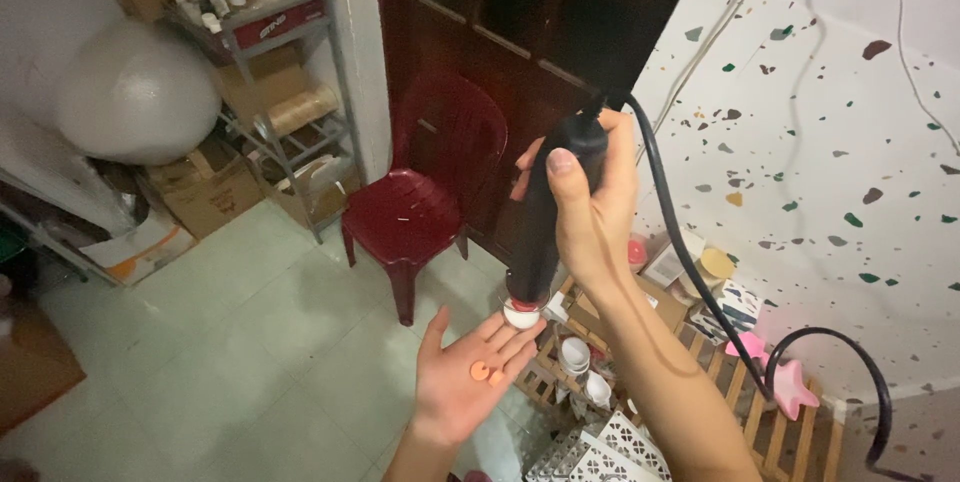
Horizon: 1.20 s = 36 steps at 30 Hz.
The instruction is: Preparing and packaging decorative wax shapes and tealights in a workshop.
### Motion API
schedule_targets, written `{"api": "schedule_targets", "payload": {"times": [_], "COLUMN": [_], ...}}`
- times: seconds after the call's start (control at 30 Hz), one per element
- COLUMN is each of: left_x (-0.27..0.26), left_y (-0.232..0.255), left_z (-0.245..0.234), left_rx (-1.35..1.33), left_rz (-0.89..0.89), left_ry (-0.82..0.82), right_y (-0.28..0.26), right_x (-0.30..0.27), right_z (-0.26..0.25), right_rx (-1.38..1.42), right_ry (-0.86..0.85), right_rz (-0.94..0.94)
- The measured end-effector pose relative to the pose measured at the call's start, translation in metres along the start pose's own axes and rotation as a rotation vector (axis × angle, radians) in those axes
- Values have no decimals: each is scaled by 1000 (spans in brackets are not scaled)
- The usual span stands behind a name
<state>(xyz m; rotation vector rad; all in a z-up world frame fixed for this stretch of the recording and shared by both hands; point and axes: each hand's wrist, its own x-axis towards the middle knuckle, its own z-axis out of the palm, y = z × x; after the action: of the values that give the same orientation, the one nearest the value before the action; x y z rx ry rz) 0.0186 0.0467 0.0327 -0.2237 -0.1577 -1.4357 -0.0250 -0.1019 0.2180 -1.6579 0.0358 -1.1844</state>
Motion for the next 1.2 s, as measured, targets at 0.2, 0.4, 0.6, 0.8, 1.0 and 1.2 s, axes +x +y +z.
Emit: {"api": "schedule_targets", "payload": {"times": [0.2,0.4,0.6,0.8,1.0,1.2], "left_x": [1,1,4,5,6,6], "left_y": [-3,-5,-5,-5,-5,-4], "left_z": [-4,2,-4,-3,-4,-3], "left_rx": [-5,-10,-12,3,-9,-15], "left_rz": [-7,-17,-30,-26,-26,-23], "left_ry": [6,30,3,-15,0,2], "right_y": [-2,-3,-2,-4,-6,-4], "right_x": [0,0,1,1,2,3], "right_z": [-2,-4,-5,-6,-6,-6], "right_rx": [8,23,45,30,33,15], "right_ry": [-6,-22,-33,-29,-24,-24], "right_rz": [-10,-17,-32,-15,10,1]}}
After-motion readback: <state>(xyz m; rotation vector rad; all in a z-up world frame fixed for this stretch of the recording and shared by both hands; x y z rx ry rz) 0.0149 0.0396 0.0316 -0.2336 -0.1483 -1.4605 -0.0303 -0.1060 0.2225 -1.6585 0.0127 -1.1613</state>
